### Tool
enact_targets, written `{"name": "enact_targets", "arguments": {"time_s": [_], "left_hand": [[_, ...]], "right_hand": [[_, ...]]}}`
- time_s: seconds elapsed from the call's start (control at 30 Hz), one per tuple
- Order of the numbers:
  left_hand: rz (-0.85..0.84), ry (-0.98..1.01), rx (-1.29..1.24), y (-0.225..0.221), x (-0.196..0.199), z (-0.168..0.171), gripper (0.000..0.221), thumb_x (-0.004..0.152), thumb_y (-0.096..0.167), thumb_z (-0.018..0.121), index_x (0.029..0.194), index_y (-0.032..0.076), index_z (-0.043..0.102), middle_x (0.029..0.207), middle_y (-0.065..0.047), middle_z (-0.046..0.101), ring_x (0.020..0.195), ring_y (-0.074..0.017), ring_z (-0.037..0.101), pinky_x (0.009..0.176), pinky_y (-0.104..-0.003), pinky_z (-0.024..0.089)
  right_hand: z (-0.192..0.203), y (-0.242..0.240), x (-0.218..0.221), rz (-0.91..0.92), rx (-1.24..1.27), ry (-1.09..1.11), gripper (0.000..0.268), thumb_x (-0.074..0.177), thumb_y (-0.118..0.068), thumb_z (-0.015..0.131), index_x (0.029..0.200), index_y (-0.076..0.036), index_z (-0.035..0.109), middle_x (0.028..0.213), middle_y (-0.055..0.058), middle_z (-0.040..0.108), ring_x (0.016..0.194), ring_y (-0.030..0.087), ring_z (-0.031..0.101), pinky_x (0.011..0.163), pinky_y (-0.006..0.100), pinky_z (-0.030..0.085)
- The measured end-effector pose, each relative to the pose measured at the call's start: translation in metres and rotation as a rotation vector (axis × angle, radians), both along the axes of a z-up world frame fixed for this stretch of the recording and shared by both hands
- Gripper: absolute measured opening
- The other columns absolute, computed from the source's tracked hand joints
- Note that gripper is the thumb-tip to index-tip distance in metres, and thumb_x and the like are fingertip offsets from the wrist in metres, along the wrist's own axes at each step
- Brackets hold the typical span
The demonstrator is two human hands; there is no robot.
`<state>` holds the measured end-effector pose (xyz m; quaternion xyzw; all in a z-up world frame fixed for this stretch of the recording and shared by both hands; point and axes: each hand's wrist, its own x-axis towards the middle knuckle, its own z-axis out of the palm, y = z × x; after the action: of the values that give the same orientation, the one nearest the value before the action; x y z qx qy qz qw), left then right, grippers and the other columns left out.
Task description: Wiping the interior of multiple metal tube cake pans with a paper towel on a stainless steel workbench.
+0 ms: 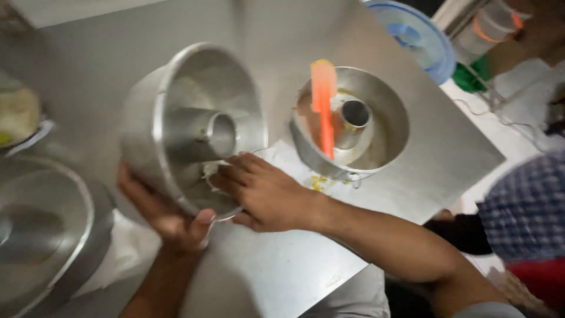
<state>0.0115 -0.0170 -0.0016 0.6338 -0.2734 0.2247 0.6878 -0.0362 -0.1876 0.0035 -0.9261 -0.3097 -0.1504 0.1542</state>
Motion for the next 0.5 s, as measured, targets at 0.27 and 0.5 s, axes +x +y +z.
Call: {"name": "enact_targets", "arguments": {"time_s": [0.27, 0.5], "left_hand": [[-0.063, -0.096, -0.119, -0.002, 0.014, -0.01, 0.124, 0.069, 0.063, 0.082, 0.153, -0.002, 0.018, 0.142, -0.016, 0.035, 0.134, -0.0241, 0.033, 0.124, -0.042, 0.017], [-0.061, -0.09, -0.091, 0.008, 0.009, -0.005, 0.129, 0.064, 0.064, 0.084, 0.152, -0.007, 0.022, 0.129, -0.017, 0.04, 0.122, -0.026, 0.041, 0.118, -0.044, 0.026]], "right_hand": [[0.0, 0.013, -0.008, 0.169, 0.269, 0.078, 0.065, 0.093, -0.03, 0.073, 0.141, 0.008, 0.05, 0.134, 0.03, 0.058, 0.134, 0.051, 0.052, 0.117, 0.059, 0.04], [0.019, 0.021, -0.013, 0.297, 0.438, 0.205, 0.064, 0.089, -0.033, 0.078, 0.135, 0.005, 0.055, 0.126, 0.024, 0.062, 0.126, 0.048, 0.058, 0.108, 0.059, 0.047]]}}
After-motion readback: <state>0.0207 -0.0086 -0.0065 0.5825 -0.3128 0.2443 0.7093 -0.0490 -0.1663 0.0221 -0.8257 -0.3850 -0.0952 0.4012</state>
